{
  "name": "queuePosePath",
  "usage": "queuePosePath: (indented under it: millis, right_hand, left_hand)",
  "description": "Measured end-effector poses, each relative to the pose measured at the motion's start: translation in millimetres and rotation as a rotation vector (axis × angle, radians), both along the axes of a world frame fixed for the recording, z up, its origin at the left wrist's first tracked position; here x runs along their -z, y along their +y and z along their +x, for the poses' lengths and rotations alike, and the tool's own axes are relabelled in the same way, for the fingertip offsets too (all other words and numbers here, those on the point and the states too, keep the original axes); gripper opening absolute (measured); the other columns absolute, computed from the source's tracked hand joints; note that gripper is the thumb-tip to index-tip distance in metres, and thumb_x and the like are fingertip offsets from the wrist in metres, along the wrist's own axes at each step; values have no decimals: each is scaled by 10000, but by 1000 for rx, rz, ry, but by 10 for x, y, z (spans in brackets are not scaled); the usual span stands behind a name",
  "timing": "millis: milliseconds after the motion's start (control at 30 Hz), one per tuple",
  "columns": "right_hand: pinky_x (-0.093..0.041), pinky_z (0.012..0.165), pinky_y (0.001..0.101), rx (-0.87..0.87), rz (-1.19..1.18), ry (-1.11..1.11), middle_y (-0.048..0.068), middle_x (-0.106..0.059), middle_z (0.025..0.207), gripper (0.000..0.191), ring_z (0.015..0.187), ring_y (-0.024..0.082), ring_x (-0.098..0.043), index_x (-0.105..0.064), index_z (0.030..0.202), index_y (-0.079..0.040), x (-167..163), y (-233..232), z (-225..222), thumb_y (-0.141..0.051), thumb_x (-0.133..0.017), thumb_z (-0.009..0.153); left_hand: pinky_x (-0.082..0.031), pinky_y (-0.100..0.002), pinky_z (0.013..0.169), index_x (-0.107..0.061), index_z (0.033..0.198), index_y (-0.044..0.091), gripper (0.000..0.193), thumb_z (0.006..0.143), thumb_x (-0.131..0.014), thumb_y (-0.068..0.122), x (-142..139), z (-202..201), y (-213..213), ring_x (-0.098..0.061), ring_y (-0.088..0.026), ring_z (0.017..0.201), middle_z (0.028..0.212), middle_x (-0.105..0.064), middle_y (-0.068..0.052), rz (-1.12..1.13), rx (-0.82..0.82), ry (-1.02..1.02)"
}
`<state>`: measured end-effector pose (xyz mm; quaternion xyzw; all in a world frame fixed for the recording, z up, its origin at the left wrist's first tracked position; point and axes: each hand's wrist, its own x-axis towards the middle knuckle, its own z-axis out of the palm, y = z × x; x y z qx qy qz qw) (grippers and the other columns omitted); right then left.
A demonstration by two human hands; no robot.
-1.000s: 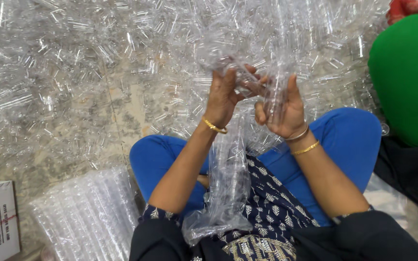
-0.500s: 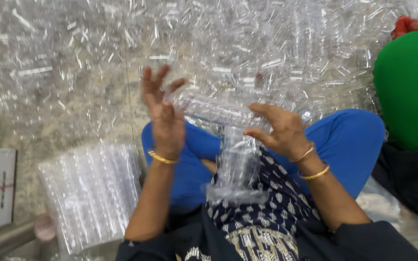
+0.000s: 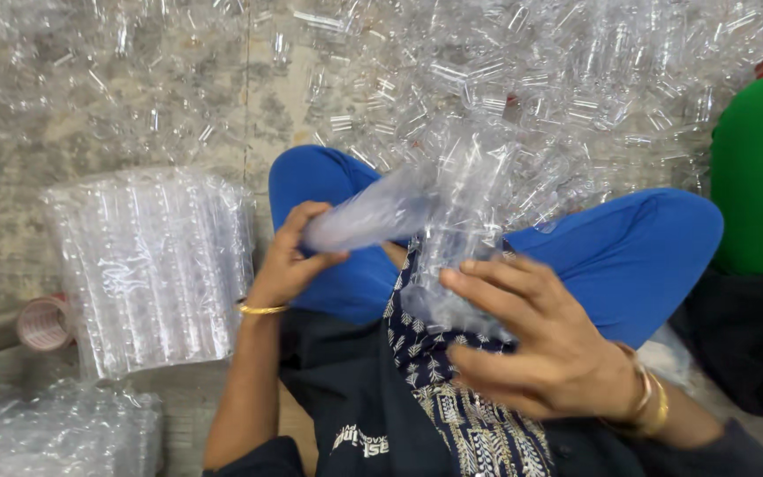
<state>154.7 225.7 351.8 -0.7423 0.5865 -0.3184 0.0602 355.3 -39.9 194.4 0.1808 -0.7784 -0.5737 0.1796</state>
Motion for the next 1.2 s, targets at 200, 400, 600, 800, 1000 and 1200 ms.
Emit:
queuePosePath:
  millis: [200,400,600,800,1000,1200]
  right_hand:
    - [-579,832,409,417,172,-4,117,-625,1209,366,1062,308,-657,-694,1157,-52,451,-100,-109,56,-651,810]
    - [-577,759,408,174,296,-213,179,-574,1375,759,934,320,-678,-590,1406,-63,460,-386,322,98,-596,665]
    - [-517,971,432,-155,348,-291,195,-494,1447,786,1075,369,-597,-474,1472,20,673,-697,936,55,-644,705]
    - [-526,1041,408,-187,179,-376,185,-500,1463,748,1166,355,-618,-495,1499,0,349,-681,858,50,-623,764]
    - [-541,1099,402,-304,99,-474,204,-507,1488,689,1242,356,-626,-447,1545,9,154,-546,759,26,-594,873]
    - [-557,1034,364,-678,309,-613,186,-515,1447,417,1226,311,-629,-491,1441,-7,340,-396,744,-119,-595,1053]
  left_hand:
    - [-457,-318,938,-632,1178,79,548,672,-842,62,-203,597,-90,-597,-230,1080,1085,-619,-71,-26,247,-314]
    - [-532,-348,868,-565,1321,96,542,842,-804,180,-434,711,386,-679,-218,1028,1155,-680,-86,-32,-56,-529]
    - [-561,-304,892,-566,1298,39,426,919,-751,100,-1,426,880,-664,-191,1048,1188,-680,-105,332,-379,-156]
    - [-519,-326,898,-430,1365,22,632,888,-837,105,169,-132,846,-566,-236,1038,1158,-539,-140,-9,-480,48]
    - [-513,-235,547,-464,1364,140,490,923,-673,181,84,151,872,-602,-111,694,860,-617,-57,942,-255,-131]
    - [-498,-268,548,-594,1160,-53,256,984,-731,72,217,841,703,-611,-159,675,817,-643,-112,813,-75,-271]
